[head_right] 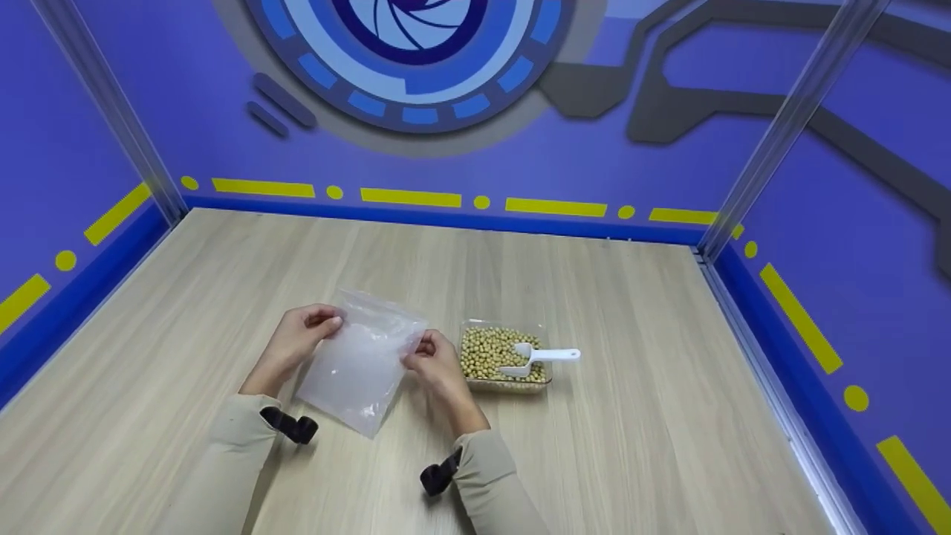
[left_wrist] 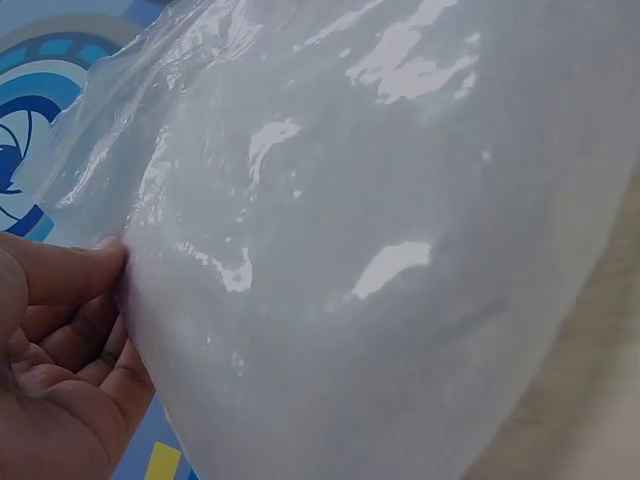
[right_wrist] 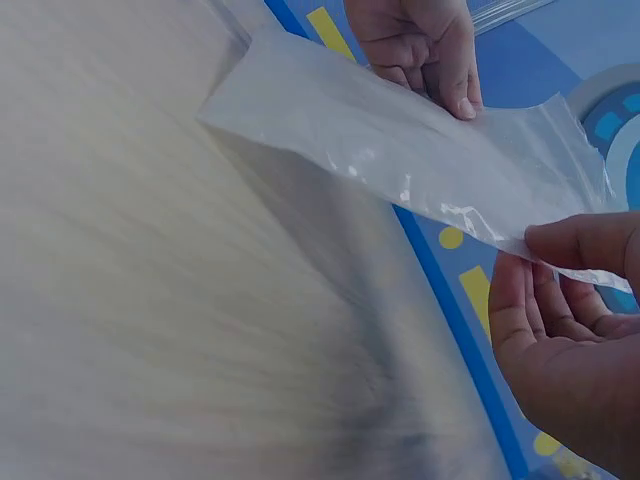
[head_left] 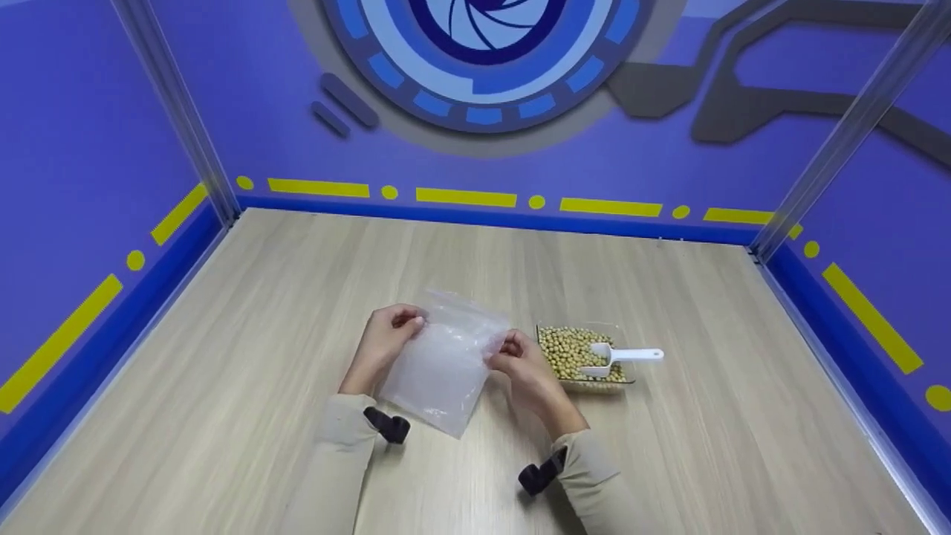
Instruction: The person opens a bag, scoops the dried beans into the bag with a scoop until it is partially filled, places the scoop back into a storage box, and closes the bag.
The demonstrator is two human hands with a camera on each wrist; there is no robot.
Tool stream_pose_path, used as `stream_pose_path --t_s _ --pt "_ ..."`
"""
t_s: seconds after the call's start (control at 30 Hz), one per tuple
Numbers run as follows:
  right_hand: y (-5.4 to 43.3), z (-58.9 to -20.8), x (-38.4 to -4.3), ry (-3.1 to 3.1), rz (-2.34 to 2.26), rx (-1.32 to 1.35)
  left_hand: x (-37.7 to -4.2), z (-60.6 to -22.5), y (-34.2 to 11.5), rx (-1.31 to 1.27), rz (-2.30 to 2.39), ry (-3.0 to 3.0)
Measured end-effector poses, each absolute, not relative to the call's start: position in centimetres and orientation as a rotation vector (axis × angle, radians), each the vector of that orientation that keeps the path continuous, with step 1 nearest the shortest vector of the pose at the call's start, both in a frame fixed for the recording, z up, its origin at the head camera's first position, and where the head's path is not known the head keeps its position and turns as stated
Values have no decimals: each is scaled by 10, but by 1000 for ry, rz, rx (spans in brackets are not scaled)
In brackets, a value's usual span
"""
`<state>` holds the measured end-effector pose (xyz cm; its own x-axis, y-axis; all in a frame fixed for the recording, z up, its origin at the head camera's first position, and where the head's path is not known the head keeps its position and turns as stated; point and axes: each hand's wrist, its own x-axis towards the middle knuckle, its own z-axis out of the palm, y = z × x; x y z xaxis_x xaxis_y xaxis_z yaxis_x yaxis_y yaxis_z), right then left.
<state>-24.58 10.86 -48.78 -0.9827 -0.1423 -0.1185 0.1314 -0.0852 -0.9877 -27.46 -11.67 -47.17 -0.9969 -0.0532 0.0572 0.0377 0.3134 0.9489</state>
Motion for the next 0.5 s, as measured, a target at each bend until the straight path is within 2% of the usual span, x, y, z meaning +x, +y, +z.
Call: stream_pose_path --t_s 0.5 --pt "146 -480 -233 2030 -1953 -285 -267 -454 -98 -240 -1721 -2529"
